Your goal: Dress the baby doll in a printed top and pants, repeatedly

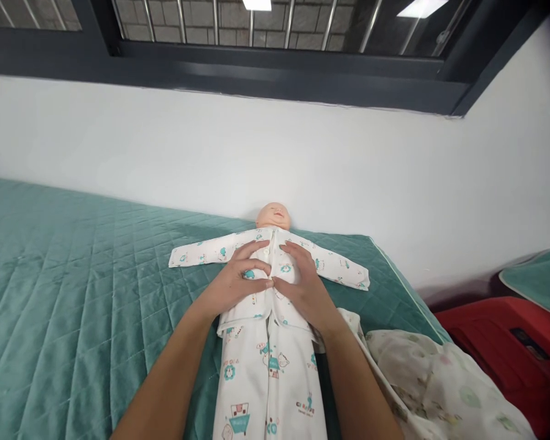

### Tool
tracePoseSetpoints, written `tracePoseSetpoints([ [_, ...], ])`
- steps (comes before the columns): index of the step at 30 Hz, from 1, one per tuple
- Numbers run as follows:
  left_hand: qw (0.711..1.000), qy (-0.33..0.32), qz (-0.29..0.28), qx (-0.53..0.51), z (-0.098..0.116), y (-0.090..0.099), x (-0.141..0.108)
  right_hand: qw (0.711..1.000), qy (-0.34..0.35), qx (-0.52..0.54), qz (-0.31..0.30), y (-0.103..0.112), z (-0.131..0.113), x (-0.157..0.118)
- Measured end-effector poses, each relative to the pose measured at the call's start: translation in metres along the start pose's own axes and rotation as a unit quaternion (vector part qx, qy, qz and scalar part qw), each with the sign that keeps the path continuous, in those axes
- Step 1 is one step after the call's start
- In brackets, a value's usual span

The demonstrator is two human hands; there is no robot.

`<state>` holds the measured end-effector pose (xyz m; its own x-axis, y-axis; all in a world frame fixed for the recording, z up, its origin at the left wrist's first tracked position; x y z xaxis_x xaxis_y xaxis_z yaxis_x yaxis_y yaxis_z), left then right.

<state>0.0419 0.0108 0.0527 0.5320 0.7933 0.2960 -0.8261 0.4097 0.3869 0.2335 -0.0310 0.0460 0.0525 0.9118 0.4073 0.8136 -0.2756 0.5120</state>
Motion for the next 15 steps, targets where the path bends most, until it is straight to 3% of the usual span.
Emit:
tracePoseSetpoints([
  [8, 1.0, -0.018, 0.007, -0.004, -0.002, 0.0, 0.0, 0.997, 0.056, -0.052, -0.017, 0.0, -0.012, -0.005],
  [15, 0.998, 0.012, 0.027, -0.05, 0.002, -0.001, 0.0, 0.998, 0.054, 0.028, 0.002, -0.001, -0.016, -0.003],
])
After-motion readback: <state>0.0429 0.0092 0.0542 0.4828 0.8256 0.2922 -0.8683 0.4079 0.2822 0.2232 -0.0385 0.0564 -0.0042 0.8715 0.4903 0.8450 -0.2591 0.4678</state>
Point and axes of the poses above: each hand's wrist, its own x-axis towards the middle knuckle, its own y-axis out of the back of the hand, z = x × y, the point moved 1 cm from there along x, towards the middle knuckle, and after that the axes turned 2 degrees about z, right-handed, at the moved point
